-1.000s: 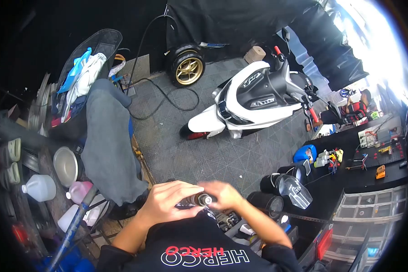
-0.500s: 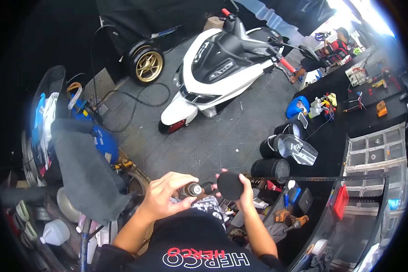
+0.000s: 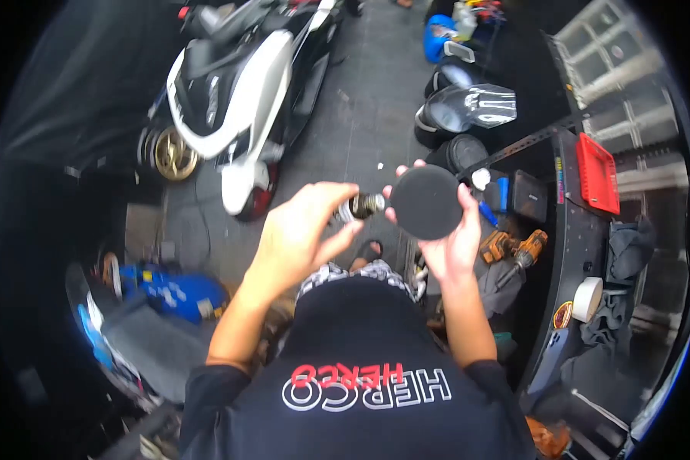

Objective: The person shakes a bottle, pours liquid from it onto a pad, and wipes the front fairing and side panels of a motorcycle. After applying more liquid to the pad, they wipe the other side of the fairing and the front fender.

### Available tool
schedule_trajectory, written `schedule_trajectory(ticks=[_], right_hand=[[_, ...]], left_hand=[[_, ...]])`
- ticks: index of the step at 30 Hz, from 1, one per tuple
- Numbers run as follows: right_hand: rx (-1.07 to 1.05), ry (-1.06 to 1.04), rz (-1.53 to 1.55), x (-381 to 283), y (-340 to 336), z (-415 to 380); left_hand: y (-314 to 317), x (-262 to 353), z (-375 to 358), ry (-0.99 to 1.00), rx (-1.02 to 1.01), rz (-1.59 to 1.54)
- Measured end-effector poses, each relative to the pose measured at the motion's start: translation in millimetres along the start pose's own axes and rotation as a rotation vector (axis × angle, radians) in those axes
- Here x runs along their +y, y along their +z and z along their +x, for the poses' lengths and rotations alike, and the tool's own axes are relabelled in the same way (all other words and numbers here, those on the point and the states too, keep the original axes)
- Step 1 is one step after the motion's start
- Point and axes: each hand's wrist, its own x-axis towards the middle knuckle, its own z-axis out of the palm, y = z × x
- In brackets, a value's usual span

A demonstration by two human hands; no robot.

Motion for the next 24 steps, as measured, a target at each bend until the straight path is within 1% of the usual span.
schedule_trajectory(ticks=[2,4,5,6,8,9,11,16,18,19,21,22,24], right_hand=[[-0.012,-0.066,0.075,-11.9,-9.5,2.6],[-0.002,-0.128,0.072,-23.3,-18.3,0.7],[0.039,-0.159,0.049,-28.5,-22.5,-0.4],[0.083,-0.194,0.025,-34.0,-27.4,-1.5],[0.162,-0.255,0.026,-40.7,-35.3,-3.3],[0.186,-0.283,-0.008,-42.0,-42.0,-1.9],[0.213,-0.311,-0.070,-45.6,-53.8,0.7],[0.284,-0.373,-0.030,-52.3,-54.0,15.5],[0.385,-0.399,0.012,-53.3,-47.3,25.1],[0.402,-0.405,0.019,-52.7,-45.3,29.0],[0.466,-0.428,-0.064,-54.3,-42.2,38.8],[0.477,-0.434,-0.062,-53.9,-40.3,43.4],[0.521,-0.449,-0.145,-49.5,-36.4,51.1]], left_hand=[[19.8,4.4,25.1,0.075,-0.039,0.021],[38.8,12.2,48.2,0.098,-0.101,0.016],[46.8,15.8,61.0,0.176,-0.095,0.017],[51.7,19.8,72.2,0.201,-0.117,0.009],[60.8,28.1,92.2,0.177,-0.220,0.028],[68.8,25.5,99.8,0.204,-0.211,0.009],[75.8,22.8,119.4,0.260,-0.257,0.008],[83.1,17.1,162.5,0.341,-0.351,-0.030],[83.1,11.6,181.2,0.386,-0.375,-0.040],[80.6,10.6,191.4,0.425,-0.410,-0.024],[80.0,2.0,210.4,0.515,-0.462,0.014],[81.3,-2.4,219.2,0.521,-0.469,0.005],[86.6,-9.6,234.1,0.677,-0.506,0.141]])
